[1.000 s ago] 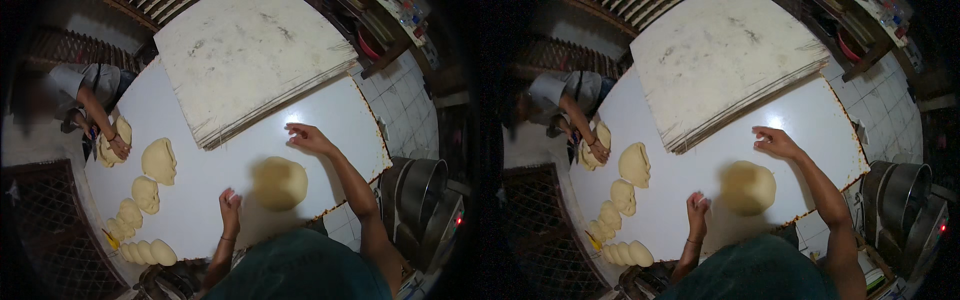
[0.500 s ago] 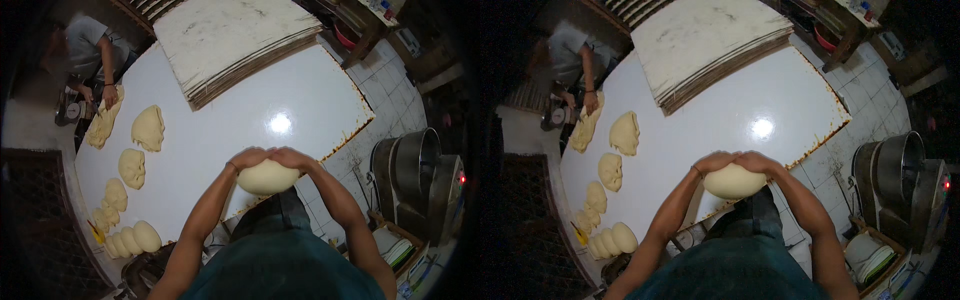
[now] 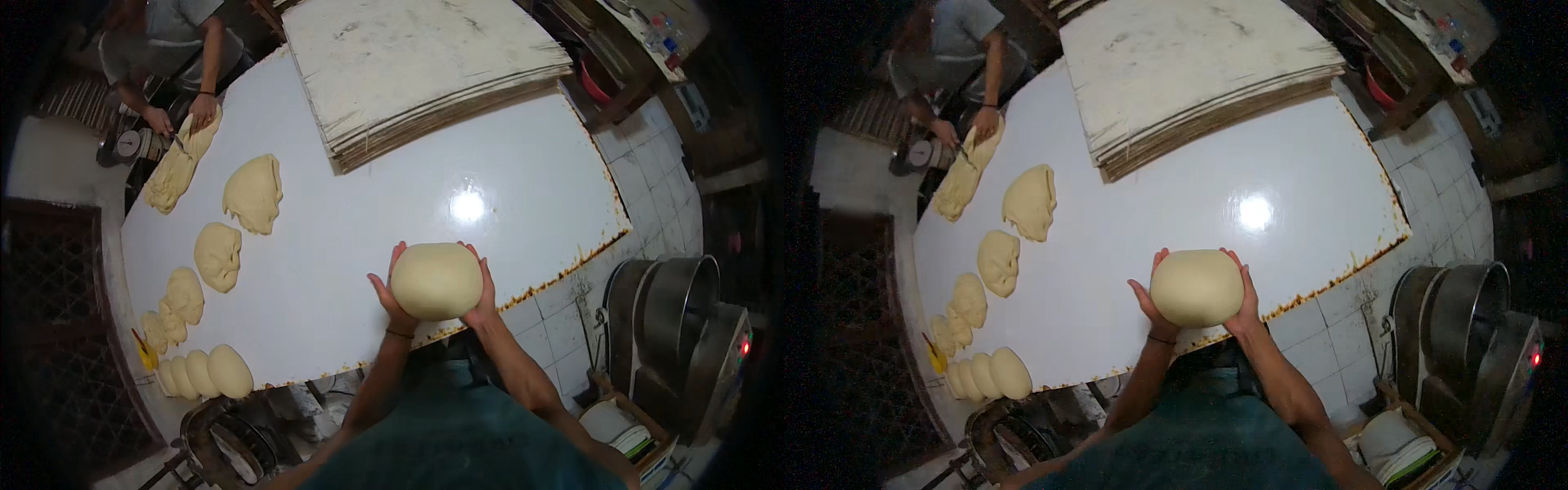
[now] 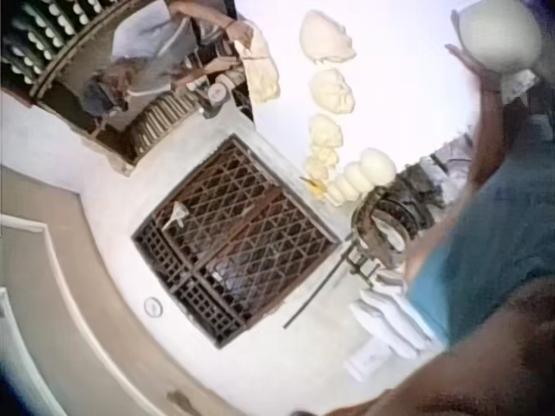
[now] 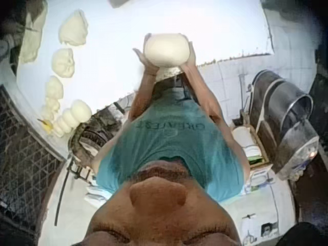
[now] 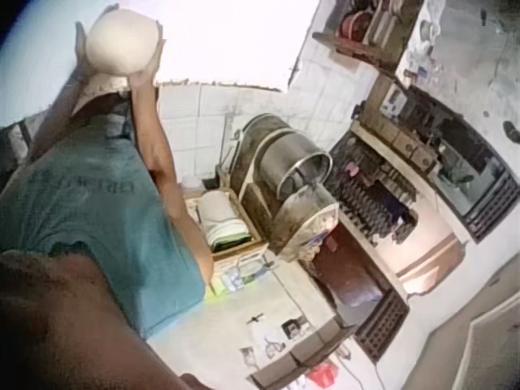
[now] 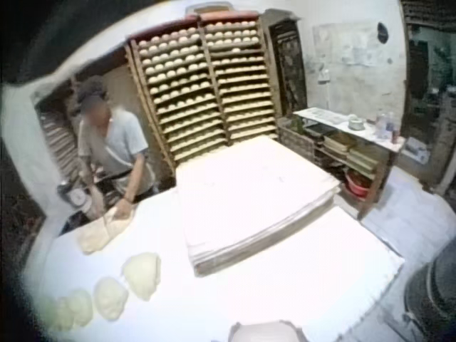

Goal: The person rounds large pieces of dough into smooth balls by hand on a floured table, using a blue plastic scraper to move dough pieces.

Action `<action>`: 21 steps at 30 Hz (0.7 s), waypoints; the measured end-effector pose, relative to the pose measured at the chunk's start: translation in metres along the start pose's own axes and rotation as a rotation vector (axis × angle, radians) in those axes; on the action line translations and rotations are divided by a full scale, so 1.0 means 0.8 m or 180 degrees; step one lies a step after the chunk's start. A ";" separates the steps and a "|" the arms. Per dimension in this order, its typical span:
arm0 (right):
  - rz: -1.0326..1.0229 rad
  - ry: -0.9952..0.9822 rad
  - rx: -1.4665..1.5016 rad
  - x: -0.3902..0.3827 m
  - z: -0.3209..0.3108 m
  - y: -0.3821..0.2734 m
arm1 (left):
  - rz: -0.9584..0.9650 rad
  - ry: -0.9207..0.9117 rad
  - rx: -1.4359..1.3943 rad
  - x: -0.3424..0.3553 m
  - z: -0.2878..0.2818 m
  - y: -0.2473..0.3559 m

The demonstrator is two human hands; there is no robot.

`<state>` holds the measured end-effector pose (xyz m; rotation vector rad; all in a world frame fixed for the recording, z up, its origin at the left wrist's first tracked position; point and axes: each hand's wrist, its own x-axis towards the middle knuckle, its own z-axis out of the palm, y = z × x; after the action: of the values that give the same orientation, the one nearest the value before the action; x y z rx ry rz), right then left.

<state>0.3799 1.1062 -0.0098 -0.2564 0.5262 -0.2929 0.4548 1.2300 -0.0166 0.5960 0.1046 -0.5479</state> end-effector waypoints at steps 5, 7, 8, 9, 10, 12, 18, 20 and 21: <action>0.0892 -0.0585 -0.0253 0.130 0.063 -0.029 | 0.0107 0.0769 0.1021 -0.018 0.052 0.013; 0.0370 -0.1201 -0.3247 0.206 0.079 -0.071 | 0.0003 0.0901 0.1966 -0.030 0.040 0.023; -0.0708 -0.1298 -0.4055 0.233 0.073 -0.080 | -0.0199 0.0890 0.2513 -0.042 0.004 0.035; -0.0343 -0.1313 -0.4394 0.250 0.085 -0.094 | -0.0375 0.0889 0.3060 -0.045 -0.022 0.047; -0.0015 -0.1285 -0.4752 0.263 0.099 -0.110 | 0.0028 0.1470 0.3143 -0.016 -0.024 0.055; 0.1111 -0.1618 -0.5205 0.276 0.120 -0.113 | 0.0058 0.1130 0.3577 0.072 0.016 0.083; 0.1570 -0.1602 -0.6198 0.208 0.145 -0.088 | -0.2407 -0.0163 0.4840 0.187 0.122 0.086; 0.1812 -0.1704 -0.6042 0.185 0.107 -0.094 | -0.2474 -0.0292 0.4698 0.159 0.107 0.058; 0.1958 -0.1708 -0.5919 0.163 0.097 -0.099 | -0.2513 -0.0405 0.4586 0.140 0.098 0.047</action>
<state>0.5119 1.0017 0.0210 -1.8626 0.1647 0.9621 0.5649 1.1602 0.0395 1.9529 -0.2244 -1.4341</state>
